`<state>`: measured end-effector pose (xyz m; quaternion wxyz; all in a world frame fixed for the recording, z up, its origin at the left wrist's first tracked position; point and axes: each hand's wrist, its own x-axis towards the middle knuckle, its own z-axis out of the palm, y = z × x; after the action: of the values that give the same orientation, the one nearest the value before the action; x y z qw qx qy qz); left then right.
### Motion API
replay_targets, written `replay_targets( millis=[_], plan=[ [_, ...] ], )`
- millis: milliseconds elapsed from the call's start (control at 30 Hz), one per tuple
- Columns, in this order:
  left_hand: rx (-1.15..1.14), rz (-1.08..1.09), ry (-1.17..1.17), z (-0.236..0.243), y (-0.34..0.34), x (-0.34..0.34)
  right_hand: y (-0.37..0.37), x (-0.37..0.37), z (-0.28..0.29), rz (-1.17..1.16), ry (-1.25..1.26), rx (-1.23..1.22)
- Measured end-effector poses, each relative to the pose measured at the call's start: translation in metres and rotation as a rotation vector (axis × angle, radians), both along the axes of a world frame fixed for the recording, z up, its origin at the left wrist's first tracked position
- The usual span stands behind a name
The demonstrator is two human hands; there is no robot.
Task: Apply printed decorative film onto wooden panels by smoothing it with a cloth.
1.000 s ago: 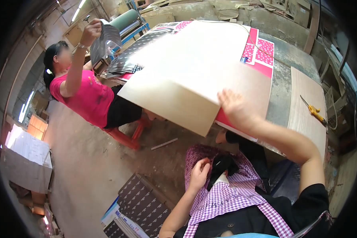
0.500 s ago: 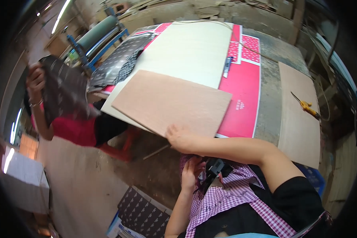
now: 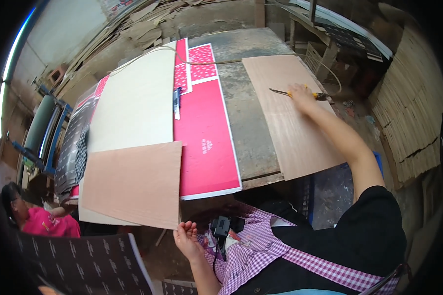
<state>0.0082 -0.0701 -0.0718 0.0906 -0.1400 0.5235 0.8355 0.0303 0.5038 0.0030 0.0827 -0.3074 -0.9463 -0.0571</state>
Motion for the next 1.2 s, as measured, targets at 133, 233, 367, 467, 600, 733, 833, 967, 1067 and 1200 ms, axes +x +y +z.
replay_targets(
  millis=[133,233,367,467,600,733,833,967,1067,1200],
  plan=[
    [-0.099,0.005,-0.001,-0.006,-0.005,-0.005,0.062,0.059,-0.003,0.171,-0.042,0.003],
    [-0.155,-0.007,-0.008,0.002,-0.003,-0.007,0.062,0.059,0.005,0.124,-0.049,-0.092],
    [-0.264,-0.042,-0.071,0.012,-0.006,-0.013,0.060,0.068,0.030,0.087,-0.072,-0.207],
    [-0.333,-0.101,-0.088,0.009,-0.013,-0.021,0.039,0.099,0.048,0.390,-0.349,-0.340],
    [-0.342,-0.111,-0.120,0.014,-0.016,-0.027,-0.021,0.137,0.097,0.312,-0.643,-0.305],
    [-0.289,-0.121,-0.144,0.015,-0.014,-0.028,-0.001,0.156,0.111,0.077,-0.647,-0.265],
    [-0.258,-0.147,-0.135,0.007,-0.017,-0.029,0.036,0.148,0.100,-0.040,-0.437,-0.164],
    [-0.260,-0.141,-0.142,0.002,-0.020,-0.024,0.077,0.148,0.100,-0.136,-0.396,-0.049],
    [-0.273,-0.133,-0.143,-0.001,-0.027,-0.018,0.077,0.160,0.120,-0.152,-0.543,-0.009],
    [-0.052,-0.068,-0.182,-0.003,-0.049,-0.004,0.021,0.174,0.154,-0.080,-0.876,-0.070]
  ],
)
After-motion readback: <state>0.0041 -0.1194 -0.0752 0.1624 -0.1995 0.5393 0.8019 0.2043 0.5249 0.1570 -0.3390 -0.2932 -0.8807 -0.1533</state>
